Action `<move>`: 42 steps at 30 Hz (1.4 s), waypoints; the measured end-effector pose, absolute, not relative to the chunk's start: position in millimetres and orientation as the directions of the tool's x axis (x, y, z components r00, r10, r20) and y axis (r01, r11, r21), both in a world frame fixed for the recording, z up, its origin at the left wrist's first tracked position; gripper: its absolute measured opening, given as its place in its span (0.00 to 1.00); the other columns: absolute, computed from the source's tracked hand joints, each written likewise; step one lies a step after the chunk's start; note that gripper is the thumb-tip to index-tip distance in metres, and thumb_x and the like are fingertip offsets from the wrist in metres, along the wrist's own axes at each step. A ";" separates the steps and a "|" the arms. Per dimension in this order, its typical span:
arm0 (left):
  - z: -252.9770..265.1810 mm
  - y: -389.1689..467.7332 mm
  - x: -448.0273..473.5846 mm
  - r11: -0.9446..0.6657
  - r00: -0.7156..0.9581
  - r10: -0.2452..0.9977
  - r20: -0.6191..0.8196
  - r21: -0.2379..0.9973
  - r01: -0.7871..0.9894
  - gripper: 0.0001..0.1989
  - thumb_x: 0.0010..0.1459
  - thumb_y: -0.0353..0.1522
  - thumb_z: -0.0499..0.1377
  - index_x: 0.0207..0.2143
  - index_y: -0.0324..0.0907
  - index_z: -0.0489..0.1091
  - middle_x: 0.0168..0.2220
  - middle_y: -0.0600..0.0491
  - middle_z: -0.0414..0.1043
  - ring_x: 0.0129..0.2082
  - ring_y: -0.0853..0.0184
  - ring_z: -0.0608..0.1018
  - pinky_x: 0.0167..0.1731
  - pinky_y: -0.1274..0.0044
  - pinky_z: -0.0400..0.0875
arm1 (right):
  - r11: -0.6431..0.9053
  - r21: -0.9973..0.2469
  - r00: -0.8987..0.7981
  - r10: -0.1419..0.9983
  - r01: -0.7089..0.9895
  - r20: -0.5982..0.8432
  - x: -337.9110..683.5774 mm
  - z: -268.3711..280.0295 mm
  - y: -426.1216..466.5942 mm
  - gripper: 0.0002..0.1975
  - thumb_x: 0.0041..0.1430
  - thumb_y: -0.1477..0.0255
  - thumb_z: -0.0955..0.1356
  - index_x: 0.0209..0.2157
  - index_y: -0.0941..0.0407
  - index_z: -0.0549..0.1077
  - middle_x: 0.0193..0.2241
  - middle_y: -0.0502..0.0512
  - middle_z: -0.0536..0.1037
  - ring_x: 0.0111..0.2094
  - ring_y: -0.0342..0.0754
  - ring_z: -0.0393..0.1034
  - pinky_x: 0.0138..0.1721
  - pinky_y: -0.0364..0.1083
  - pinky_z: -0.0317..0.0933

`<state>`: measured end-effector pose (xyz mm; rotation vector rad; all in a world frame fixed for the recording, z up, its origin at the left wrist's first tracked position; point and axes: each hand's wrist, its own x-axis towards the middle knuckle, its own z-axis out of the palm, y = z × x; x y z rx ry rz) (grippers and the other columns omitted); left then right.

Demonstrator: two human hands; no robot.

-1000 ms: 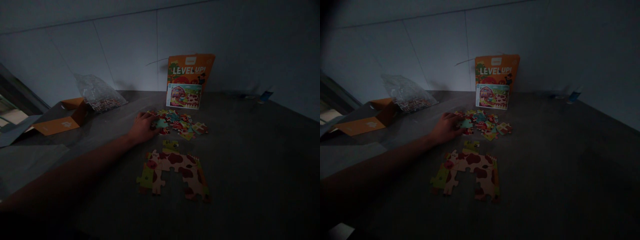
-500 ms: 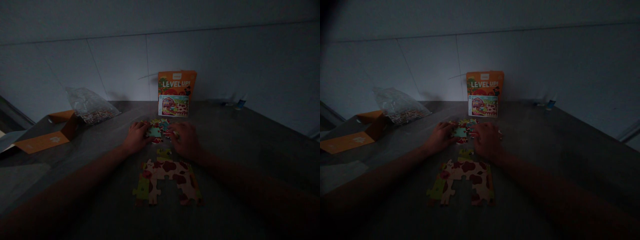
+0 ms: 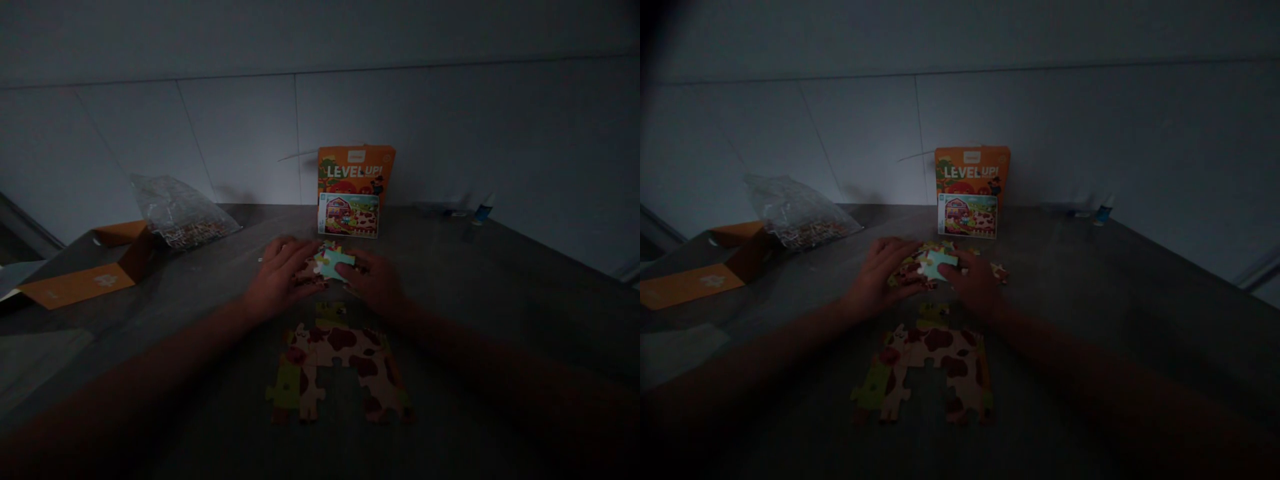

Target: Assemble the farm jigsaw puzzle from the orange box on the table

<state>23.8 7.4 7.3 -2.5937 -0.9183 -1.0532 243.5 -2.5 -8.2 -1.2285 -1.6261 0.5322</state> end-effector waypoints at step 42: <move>11.0 2.5 27.4 -0.862 0.500 0.391 0.773 0.117 0.493 0.14 0.59 0.33 0.61 0.47 0.39 0.67 0.45 0.46 0.73 0.46 0.61 0.73 0.45 0.68 0.71 | 0.578 -0.622 -0.179 0.792 0.529 0.584 248.8 -7.6 -9.1 0.12 0.61 0.64 0.63 0.31 0.57 0.71 0.26 0.52 0.73 0.27 0.45 0.67 0.30 0.44 0.56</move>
